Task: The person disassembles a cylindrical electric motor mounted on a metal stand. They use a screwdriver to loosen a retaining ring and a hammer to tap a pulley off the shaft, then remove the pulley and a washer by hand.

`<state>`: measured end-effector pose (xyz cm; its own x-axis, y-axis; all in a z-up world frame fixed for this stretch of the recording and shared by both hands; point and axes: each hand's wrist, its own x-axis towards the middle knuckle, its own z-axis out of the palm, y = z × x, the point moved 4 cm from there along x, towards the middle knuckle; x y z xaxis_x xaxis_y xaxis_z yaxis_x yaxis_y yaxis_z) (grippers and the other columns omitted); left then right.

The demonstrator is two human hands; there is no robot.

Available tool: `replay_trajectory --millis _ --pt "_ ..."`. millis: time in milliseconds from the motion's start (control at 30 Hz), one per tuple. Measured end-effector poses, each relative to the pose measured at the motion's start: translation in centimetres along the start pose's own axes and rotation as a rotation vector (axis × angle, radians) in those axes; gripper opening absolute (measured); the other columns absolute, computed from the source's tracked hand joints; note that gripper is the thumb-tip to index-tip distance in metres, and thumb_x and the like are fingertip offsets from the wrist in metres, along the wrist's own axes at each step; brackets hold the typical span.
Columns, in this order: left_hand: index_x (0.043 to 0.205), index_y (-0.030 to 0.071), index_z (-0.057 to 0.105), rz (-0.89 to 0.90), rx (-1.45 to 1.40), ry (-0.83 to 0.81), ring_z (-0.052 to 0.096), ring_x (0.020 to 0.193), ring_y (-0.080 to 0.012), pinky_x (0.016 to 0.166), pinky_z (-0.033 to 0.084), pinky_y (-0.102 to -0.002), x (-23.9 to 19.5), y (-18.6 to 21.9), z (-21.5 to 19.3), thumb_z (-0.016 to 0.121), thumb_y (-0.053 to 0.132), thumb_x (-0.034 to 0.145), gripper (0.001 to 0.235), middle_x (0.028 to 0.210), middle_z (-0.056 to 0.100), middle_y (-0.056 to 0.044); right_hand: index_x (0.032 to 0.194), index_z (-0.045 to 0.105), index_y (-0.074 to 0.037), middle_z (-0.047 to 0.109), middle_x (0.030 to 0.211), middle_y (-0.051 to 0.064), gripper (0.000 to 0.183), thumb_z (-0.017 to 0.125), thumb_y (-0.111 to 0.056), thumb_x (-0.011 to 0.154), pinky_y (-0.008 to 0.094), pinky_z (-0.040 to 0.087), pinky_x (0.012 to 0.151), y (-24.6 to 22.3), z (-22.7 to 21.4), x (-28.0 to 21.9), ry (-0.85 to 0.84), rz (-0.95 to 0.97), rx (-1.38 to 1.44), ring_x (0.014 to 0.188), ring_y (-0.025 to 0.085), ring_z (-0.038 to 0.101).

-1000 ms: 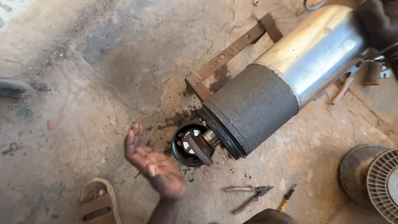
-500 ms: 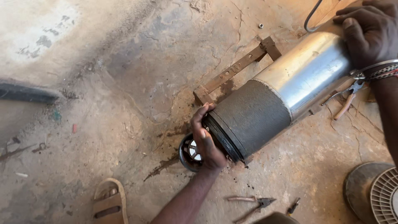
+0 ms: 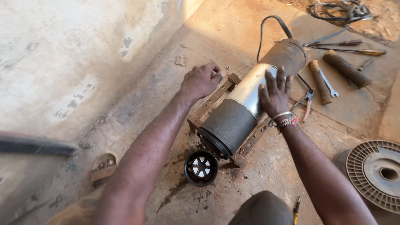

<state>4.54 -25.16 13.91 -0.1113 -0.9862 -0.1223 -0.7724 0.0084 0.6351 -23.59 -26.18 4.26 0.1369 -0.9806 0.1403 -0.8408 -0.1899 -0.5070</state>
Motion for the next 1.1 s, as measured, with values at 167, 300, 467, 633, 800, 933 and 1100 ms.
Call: replay_trajectory --millis 167,300,467,633,800,933,1100 --pt "0.136 0.018 0.053 0.276 0.043 -0.144 0.050 0.132 -0.0291 0.110 0.040 -0.050 7.1 4.9 5.0 0.070 0.048 0.087 0.060 0.139 0.054 -0.010 0.162 0.032 -0.017 0.004 0.174 0.016 0.064 0.033 -0.048 0.106 0.053 -0.001 0.129 -3.1 -0.6 -6.6 0.100 -0.088 0.039 0.162 0.037 -0.002" --pt "0.149 0.008 0.034 0.523 0.028 -0.118 0.040 0.140 -0.0327 0.115 0.035 -0.049 12.1 8.8 9.6 0.083 0.060 0.071 0.106 0.148 0.040 -0.016 0.160 0.034 -0.019 0.007 0.174 0.013 0.063 0.032 -0.049 0.105 0.053 0.006 0.128 -5.6 -2.7 -7.8 0.067 0.029 -0.006 0.161 0.038 0.000" --pt "0.148 0.010 0.035 0.727 0.233 -0.016 0.042 0.135 -0.0352 0.113 0.033 -0.051 18.7 13.7 14.6 0.084 0.070 0.065 0.114 0.145 0.045 -0.019 0.158 0.031 -0.032 0.013 0.173 0.006 0.066 0.032 -0.055 0.097 0.055 0.020 0.115 -7.7 -2.6 -10.0 -0.044 0.507 -0.008 0.148 0.033 0.026" --pt "0.126 0.014 0.072 0.691 0.541 -0.341 0.068 0.118 -0.0295 0.105 0.043 -0.050 23.7 18.8 16.5 0.072 0.082 0.068 0.089 0.128 0.072 -0.014 0.159 0.035 -0.031 0.038 0.164 0.005 0.065 0.033 -0.058 0.099 0.044 0.032 0.120 -9.7 -2.7 -11.8 0.136 0.809 0.122 0.147 0.032 0.044" --pt "0.140 0.008 0.055 0.746 0.341 -0.392 0.060 0.124 -0.0345 0.099 0.045 -0.050 24.4 19.3 15.0 0.085 0.075 0.056 0.112 0.136 0.062 -0.020 0.160 0.025 -0.009 0.028 0.168 0.017 0.094 0.065 -0.057 0.089 0.046 0.028 0.123 -21.0 -2.5 -15.9 0.253 0.814 0.338 0.154 0.034 0.028" --pt "0.143 -0.004 0.052 0.785 0.444 -0.424 0.055 0.129 -0.0424 0.103 0.043 -0.048 25.7 18.4 17.0 0.079 0.087 0.060 0.126 0.140 0.056 -0.030 0.157 0.032 -0.009 0.030 0.165 0.018 0.129 0.090 -0.064 0.055 0.052 0.027 0.117 -26.3 0.1 -19.1 0.356 0.973 0.065 0.151 0.038 0.029" --pt "0.138 -0.005 0.054 0.712 0.489 -0.395 0.069 0.100 -0.0384 0.086 0.054 -0.043 27.5 17.8 19.6 0.073 0.089 0.070 0.117 0.118 0.066 -0.027 0.155 0.035 -0.011 0.035 0.164 0.016 0.134 0.090 -0.071 0.049 0.053 0.034 0.120 -26.4 0.7 -19.2 0.385 0.938 0.018 0.150 0.036 0.038"
